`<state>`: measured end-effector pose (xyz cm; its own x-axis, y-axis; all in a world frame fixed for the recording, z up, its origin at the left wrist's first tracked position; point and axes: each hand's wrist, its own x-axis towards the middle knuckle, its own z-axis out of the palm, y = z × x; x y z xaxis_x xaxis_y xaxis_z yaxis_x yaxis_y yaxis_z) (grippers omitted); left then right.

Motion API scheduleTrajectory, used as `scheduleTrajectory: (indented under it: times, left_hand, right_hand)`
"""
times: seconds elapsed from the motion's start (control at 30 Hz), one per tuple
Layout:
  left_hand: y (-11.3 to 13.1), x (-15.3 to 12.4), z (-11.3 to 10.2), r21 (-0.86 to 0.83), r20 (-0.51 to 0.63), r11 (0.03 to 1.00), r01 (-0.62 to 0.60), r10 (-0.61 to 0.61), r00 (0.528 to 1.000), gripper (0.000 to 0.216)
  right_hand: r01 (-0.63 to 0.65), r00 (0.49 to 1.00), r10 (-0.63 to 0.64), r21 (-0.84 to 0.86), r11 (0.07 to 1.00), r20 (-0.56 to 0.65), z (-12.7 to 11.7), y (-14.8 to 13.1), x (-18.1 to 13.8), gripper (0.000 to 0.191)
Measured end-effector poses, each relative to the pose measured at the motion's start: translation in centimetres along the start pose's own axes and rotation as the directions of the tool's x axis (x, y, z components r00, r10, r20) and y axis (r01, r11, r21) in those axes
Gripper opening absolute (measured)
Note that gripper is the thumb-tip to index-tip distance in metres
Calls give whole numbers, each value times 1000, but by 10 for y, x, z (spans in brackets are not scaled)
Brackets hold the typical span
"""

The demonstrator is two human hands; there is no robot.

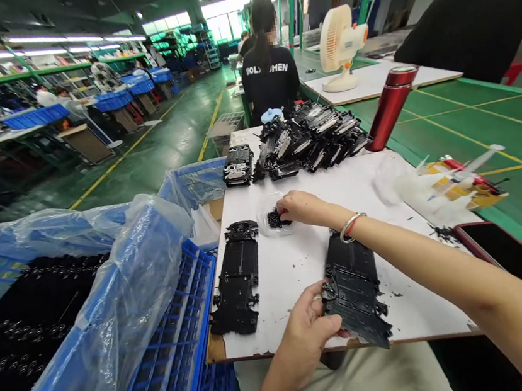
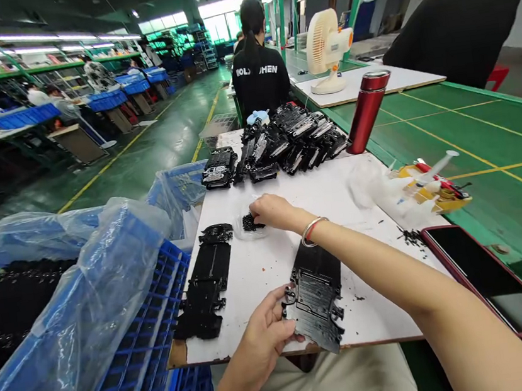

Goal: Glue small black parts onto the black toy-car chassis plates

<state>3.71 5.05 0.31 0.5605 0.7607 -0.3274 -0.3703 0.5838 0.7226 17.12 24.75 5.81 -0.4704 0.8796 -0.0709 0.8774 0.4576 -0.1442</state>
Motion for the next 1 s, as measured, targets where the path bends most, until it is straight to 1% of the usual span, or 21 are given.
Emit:
scheduleTrajectory:
  times: [0.1, 0.17, 0.3, 0.43, 0.53, 0.67, 0.77, 0.87, 1.0]
  left_hand:
    - [0, 0, -2, 1, 32, 1000, -17, 17, 999, 60]
    - [-1, 1, -3, -4, 42, 1000, -30, 30, 999, 59]
    - [-2, 2, -4, 2, 45, 999, -33, 33, 998, 56]
    - [-3, 3, -4, -7, 52, 999, -48, 49, 997, 55]
    - [-2, 3, -3, 0, 54, 999, -52, 51, 997, 54]
    - [-1, 2, -2, 13, 48, 999, -48, 47, 998, 56]
    - [-1, 1, -1, 22, 59, 998, -52, 50, 997, 55]
    - [-2, 1, -1, 31, 60, 998, -57, 55, 997, 56]
    - [-1, 1, 0, 32, 37, 999, -42, 40, 998, 61]
  right_hand:
    - [-28, 999, 29, -60, 998, 23, 10, -7, 8, 13]
    - [-35, 999, 37, -85, 996, 24, 11, -10, 9, 13]
    - [-37, 999, 40, -89, 995, 28, 7, -13, 7, 12]
    - [-52, 999, 52, -41, 998, -15, 1, -17, 4, 18]
    - [-82, 995, 83, 21, 996, -55, -2, -20, 2, 15]
    - [-148, 984, 159, 127, 981, -79, -3, -20, 0, 9]
    - [-158, 980, 182, 227, 961, -86, -4, -17, -2, 10]
    - [-150, 979, 187, 348, 926, -77, -6, -13, -6, 14]
    - [-114, 985, 164, 532, 839, -48, -10, -7, -16, 11]
